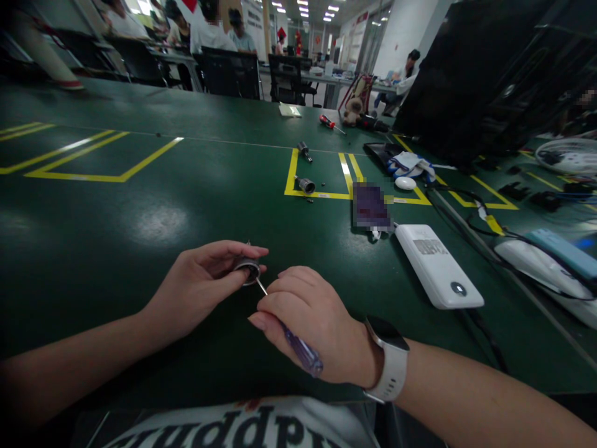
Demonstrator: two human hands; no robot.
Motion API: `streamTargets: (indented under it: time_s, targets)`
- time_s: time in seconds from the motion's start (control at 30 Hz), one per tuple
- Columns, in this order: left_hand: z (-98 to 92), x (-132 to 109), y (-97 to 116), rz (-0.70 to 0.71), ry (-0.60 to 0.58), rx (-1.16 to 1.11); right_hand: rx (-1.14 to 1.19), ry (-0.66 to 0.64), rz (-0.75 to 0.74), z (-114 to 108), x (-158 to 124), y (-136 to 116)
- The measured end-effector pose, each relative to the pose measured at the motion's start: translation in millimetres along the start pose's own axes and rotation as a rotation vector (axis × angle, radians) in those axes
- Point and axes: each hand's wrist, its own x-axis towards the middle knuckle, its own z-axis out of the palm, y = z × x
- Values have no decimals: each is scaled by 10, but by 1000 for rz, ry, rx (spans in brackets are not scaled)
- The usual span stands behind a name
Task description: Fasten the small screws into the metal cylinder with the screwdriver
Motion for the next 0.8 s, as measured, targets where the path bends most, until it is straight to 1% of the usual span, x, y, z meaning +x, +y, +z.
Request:
streamTargets:
  time_s: [0.3,0.4,0.47,0.53,0.6,0.67,0.7,0.73,0.8]
  targets:
    - [16,2,-21,4,-14,-29,-124,-12,-6,22,2,-31]
    - [11,2,-27,21,-23,-27,-82,-14,3,2,5,-45]
    - [-3,10,-28,25,-21,-25,25,20,45,-21,4,-44]
    - [-27,28,-23,17,-11,-25,202,83,184,-38,-2,-22]
    - [-58,54,-14,1,8,-47,421,129,411,-34,-11,24]
    - [-91,81,-2,-16,27,-85,625,119,636,-8,-23,85]
    - [-105,92,3,-25,34,-107,703,100,716,9,-29,115]
    - [-116,99,6,-39,38,-126,758,85,769,27,-33,139]
    - [-132,106,7,-72,39,-151,805,70,814,52,-36,168]
